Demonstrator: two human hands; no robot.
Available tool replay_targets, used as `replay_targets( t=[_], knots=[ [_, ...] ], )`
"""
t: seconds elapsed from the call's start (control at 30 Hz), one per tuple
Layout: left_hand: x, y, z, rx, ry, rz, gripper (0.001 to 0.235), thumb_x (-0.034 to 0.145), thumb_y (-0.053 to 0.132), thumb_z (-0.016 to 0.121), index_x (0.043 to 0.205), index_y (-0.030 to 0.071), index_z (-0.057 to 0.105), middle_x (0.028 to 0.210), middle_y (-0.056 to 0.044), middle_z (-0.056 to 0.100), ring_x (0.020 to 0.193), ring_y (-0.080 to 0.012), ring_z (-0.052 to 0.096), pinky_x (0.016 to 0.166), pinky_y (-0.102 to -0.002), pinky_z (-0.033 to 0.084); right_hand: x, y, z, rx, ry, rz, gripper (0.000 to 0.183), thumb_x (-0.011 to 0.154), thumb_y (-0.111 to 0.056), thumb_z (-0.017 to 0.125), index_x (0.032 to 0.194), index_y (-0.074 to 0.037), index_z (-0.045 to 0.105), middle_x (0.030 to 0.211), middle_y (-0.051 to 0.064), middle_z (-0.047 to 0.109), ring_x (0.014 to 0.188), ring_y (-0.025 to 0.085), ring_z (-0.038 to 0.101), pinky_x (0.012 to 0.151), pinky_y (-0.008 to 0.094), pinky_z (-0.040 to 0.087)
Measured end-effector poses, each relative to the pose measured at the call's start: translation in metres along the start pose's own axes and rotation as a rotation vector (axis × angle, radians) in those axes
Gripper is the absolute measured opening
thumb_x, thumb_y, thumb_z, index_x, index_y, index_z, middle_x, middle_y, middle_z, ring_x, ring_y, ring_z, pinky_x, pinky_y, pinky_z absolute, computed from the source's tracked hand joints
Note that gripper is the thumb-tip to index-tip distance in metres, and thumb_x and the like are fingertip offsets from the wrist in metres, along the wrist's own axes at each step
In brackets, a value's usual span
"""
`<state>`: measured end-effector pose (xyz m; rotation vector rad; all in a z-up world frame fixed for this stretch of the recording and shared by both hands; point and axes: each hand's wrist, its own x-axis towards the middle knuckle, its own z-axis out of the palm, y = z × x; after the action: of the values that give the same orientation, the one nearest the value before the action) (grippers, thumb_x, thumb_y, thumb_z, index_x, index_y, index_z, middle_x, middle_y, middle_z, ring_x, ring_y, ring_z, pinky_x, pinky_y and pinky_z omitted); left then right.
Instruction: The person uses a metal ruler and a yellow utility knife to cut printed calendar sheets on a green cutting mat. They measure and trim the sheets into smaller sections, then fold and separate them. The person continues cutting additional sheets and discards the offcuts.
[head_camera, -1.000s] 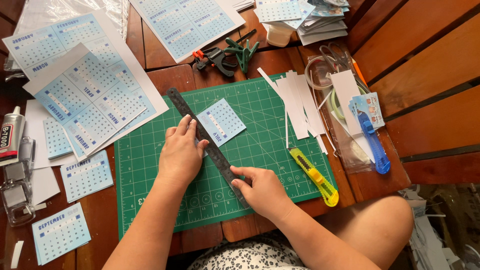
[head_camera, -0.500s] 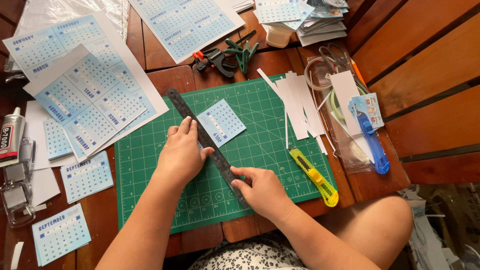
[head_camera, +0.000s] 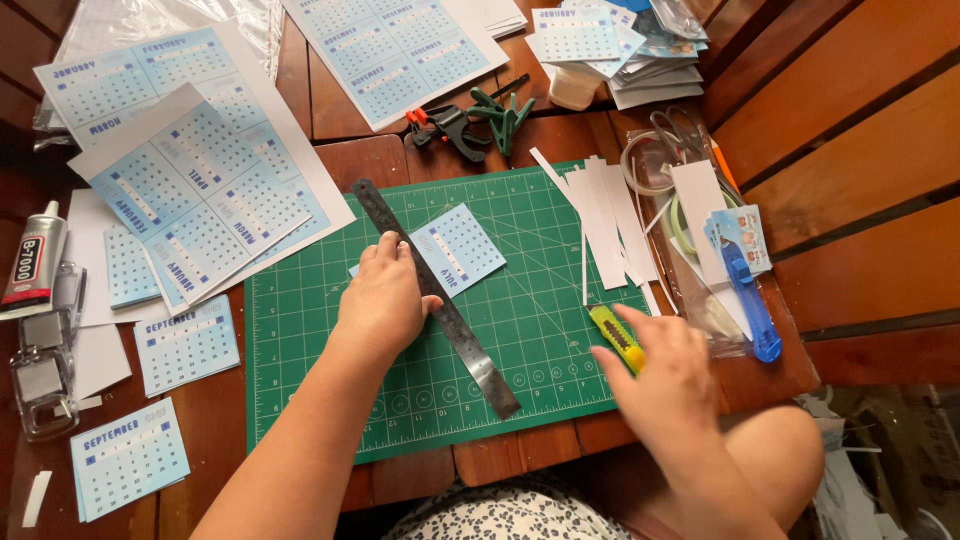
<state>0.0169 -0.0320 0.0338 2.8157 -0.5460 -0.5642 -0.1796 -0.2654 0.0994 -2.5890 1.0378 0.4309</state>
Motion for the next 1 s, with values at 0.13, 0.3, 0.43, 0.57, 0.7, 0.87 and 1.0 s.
replay_targets(
  t=[0.13,0.3,0.43,0.57,0.7,0.87,1.0],
  knots=[
    [-0.004,-0.001,0.000,0.007,0.016,0.036,0.085,0.084,0.042,0.082,0.146,-0.002,0.044,0.147,-0.009,0.044,0.133,-0.0327,0.042,0.102,-0.050,0.051,0.015,0.054,0.036,-0.043,0.101,-0.104,0.064,0.089,-0.053,0.065,0.148,-0.031,0.053,0.129,0.008,0.061,0.122,0.030,0.053,0.099,0.049,0.050],
    [0.000,-0.008,0.003,-0.039,0.029,0.033,0.095,0.083,0.044,0.083,0.153,-0.002,0.037,0.163,-0.012,0.035,0.146,-0.0333,0.034,0.113,-0.048,0.043,0.014,0.063,0.055,0.142,0.157,-0.135,0.044,0.087,-0.036,0.071,0.129,-0.025,0.068,0.115,0.004,0.065,0.101,0.027,0.066,0.091,0.045,0.052],
    [0.000,-0.013,0.008,-0.061,0.039,0.034,0.097,0.083,0.046,0.083,0.155,0.001,0.036,0.165,-0.011,0.033,0.150,-0.0357,0.031,0.114,-0.049,0.042,-0.015,-0.009,0.007,0.463,0.009,-0.034,0.043,0.089,-0.028,0.071,0.131,-0.024,0.064,0.106,0.004,0.069,0.094,0.019,0.068,0.087,0.037,0.055],
    [-0.010,-0.012,-0.003,-0.023,0.084,0.085,0.095,0.080,0.047,0.084,0.150,-0.003,0.043,0.157,-0.014,0.042,0.144,-0.0339,0.039,0.113,-0.046,0.046,0.001,-0.071,0.007,0.770,-0.145,-0.210,0.049,0.091,-0.015,0.074,0.138,-0.018,0.060,0.084,0.012,0.072,0.057,0.023,0.071,0.058,0.034,0.063],
    [-0.012,-0.016,-0.002,0.001,0.162,0.151,0.095,0.077,0.046,0.086,0.145,-0.010,0.050,0.150,-0.020,0.050,0.138,-0.0357,0.049,0.114,-0.042,0.048,0.013,-0.138,0.019,0.428,-0.156,-0.430,0.047,0.099,-0.036,0.055,0.146,-0.032,0.047,0.111,0.029,0.071,0.112,0.049,0.067,0.101,0.058,0.051],
    [-0.009,-0.015,0.001,0.006,0.128,0.116,0.095,0.077,0.044,0.086,0.148,-0.007,0.048,0.153,-0.016,0.048,0.140,-0.0333,0.046,0.112,-0.042,0.049,0.047,-0.170,0.062,0.301,-0.026,-0.549,0.049,0.100,-0.027,0.049,0.148,-0.029,0.042,0.114,0.028,0.070,0.108,0.049,0.068,0.096,0.058,0.054],
    [-0.006,-0.016,0.002,0.008,0.125,0.107,0.094,0.078,0.044,0.086,0.148,-0.005,0.048,0.153,-0.014,0.048,0.140,-0.0313,0.046,0.111,-0.041,0.050,0.065,-0.174,0.090,0.265,0.115,-0.589,0.045,0.100,-0.026,0.052,0.145,-0.026,0.049,0.108,0.026,0.072,0.103,0.048,0.071,0.091,0.057,0.056]
  ],
)
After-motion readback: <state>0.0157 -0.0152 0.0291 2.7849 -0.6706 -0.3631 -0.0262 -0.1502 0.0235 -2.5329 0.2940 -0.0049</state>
